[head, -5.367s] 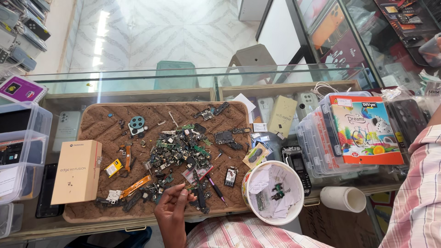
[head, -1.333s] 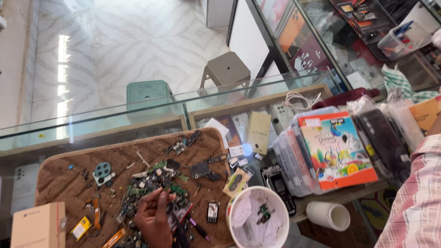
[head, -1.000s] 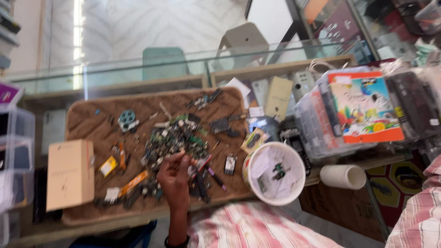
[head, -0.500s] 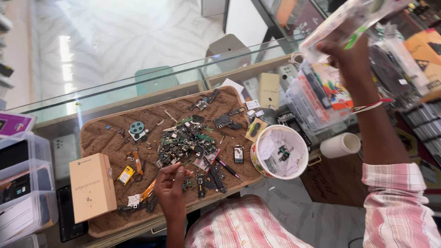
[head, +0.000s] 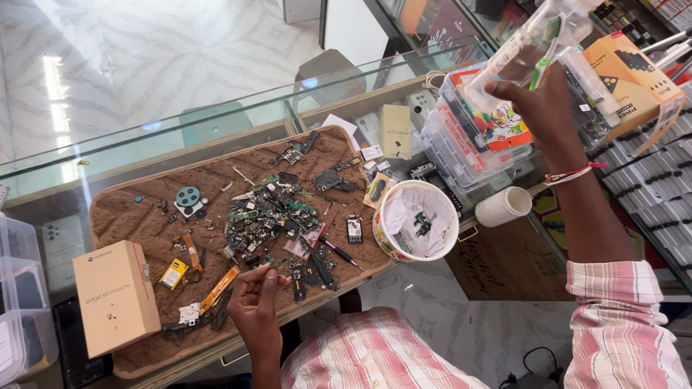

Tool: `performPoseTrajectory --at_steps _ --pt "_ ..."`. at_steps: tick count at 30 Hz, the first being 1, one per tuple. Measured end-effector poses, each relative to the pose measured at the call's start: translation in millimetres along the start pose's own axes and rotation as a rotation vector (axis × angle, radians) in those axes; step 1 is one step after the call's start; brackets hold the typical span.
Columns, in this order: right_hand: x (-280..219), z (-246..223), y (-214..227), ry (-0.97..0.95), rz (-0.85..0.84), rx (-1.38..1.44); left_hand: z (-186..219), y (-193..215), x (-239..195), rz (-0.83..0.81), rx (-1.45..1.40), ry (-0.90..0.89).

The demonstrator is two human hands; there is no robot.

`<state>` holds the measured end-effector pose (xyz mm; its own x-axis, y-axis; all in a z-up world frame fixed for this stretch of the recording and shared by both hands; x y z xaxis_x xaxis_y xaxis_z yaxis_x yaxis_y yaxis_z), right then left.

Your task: The person sorts small electronic components and circuit boards on a cluttered workbench. They pick up various parts, examine them, and place some into a white container while others remain on the mat. The person also handles a disassembled mobile phone and a screwdriver during the process.

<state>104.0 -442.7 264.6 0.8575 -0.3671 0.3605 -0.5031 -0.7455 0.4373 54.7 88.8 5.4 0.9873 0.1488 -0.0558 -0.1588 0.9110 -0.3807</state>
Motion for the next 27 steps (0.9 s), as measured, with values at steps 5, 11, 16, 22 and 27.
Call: performPoseTrajectory --at_steps 5,11,16,22,27 --pt "2.5 6.0 27.3 0.009 0.045 -0.016 -8.1 5.1 -9.0 0.035 0.012 0.018" --pt "23.7 27.2 63.9 0.074 0.035 0.095 -12.1 4.5 -11.7 0.066 0.045 0.000" --pt "50.8 60.9 112.0 0.058 0.108 -0.064 -15.5 -3.8 -10.9 0.082 0.007 -0.026" --pt "92.8 74.2 156.8 0.162 0.265 -0.050 -17.3 -11.0 -8.9 0.133 0.025 -0.027" --pt "146.2 158.7 210.1 -0.174 0.368 0.006 -17.0 -15.3 -3.5 0.183 0.013 -0.029"
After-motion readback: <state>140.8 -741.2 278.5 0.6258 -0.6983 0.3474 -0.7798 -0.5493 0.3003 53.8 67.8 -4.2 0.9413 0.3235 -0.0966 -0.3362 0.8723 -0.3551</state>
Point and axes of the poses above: each hand's wrist, its own x-axis towards the middle knuckle, its own y-axis out of the back of the hand, z = x × y, the point moved 10 cm from there along x, towards the middle knuckle, and after that the axes turned 3 degrees about -x, right-handed, at the moved point
